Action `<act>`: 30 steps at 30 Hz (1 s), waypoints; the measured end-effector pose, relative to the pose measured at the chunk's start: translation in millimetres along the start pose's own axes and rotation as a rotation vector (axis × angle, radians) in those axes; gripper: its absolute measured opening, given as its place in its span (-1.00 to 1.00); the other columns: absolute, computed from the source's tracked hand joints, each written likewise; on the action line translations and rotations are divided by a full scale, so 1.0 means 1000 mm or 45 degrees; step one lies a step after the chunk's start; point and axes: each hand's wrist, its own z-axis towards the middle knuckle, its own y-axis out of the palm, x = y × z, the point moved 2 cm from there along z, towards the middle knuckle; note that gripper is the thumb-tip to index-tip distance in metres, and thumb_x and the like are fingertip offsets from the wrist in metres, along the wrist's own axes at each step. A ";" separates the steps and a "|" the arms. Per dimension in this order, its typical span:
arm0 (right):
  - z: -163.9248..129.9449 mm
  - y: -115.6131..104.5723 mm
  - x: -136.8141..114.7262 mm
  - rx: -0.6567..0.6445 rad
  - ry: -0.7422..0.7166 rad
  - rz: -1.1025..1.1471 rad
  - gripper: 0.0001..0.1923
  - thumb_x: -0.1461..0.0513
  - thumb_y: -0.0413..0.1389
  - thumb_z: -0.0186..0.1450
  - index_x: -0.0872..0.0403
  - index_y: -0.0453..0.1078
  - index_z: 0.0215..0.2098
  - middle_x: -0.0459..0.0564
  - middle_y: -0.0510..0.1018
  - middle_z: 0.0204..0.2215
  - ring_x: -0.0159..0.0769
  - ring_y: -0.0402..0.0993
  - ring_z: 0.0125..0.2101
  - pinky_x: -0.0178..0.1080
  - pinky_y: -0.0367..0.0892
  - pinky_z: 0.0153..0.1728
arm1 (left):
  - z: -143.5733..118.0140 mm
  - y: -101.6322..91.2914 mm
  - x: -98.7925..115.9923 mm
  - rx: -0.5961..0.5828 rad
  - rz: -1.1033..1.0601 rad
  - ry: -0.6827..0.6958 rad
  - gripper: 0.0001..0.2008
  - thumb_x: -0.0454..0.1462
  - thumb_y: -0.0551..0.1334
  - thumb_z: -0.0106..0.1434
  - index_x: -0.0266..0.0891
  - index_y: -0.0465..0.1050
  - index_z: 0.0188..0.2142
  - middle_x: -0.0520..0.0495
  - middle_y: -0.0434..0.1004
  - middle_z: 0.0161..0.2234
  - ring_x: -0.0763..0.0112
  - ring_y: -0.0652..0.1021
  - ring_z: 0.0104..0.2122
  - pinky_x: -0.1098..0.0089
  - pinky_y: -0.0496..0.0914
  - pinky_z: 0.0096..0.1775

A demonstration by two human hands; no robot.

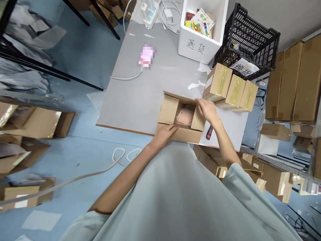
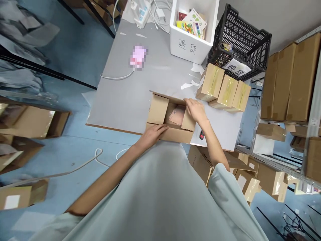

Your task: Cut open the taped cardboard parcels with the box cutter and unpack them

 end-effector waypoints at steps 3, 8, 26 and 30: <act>0.034 0.003 0.020 0.100 0.119 0.012 -0.43 0.23 -0.18 0.71 0.14 0.39 0.54 0.34 0.67 0.25 0.17 0.55 0.26 0.18 0.34 0.36 | 0.021 0.003 0.001 -0.037 0.244 -0.003 -0.54 -0.52 0.09 0.51 -0.19 0.68 0.15 -0.32 0.71 0.07 -0.04 0.63 0.08 0.02 0.54 0.12; 0.075 0.027 0.032 0.075 0.355 0.074 -0.42 0.23 0.04 0.60 0.21 0.42 0.52 0.44 0.48 0.45 0.21 0.31 0.44 0.32 0.23 0.49 | 0.047 0.004 0.004 -0.121 0.473 0.099 -0.58 -0.53 0.05 0.52 -0.21 0.69 -0.05 -0.34 0.73 -0.09 -0.06 0.62 0.08 0.03 0.52 0.08; -0.131 0.032 -0.048 0.126 0.200 0.097 -0.49 0.03 0.21 0.64 0.12 0.55 0.42 0.30 0.68 0.19 0.18 0.49 0.34 0.42 -0.02 0.66 | 0.011 -0.064 0.008 0.109 0.488 0.089 -0.53 -0.12 0.27 0.57 -0.17 0.60 0.37 -0.34 0.70 0.11 -0.20 0.63 0.17 -0.46 0.09 0.58; -0.151 0.036 -0.043 0.178 0.379 0.131 -0.47 0.08 0.28 0.58 0.08 0.54 0.43 0.33 0.62 0.30 0.27 0.42 0.42 0.52 -0.03 0.62 | 0.012 -0.074 0.004 0.133 0.458 -0.096 -0.53 -0.10 0.21 0.59 -0.30 0.61 0.31 -0.34 0.70 -0.06 -0.17 0.70 -0.01 -0.46 0.05 0.58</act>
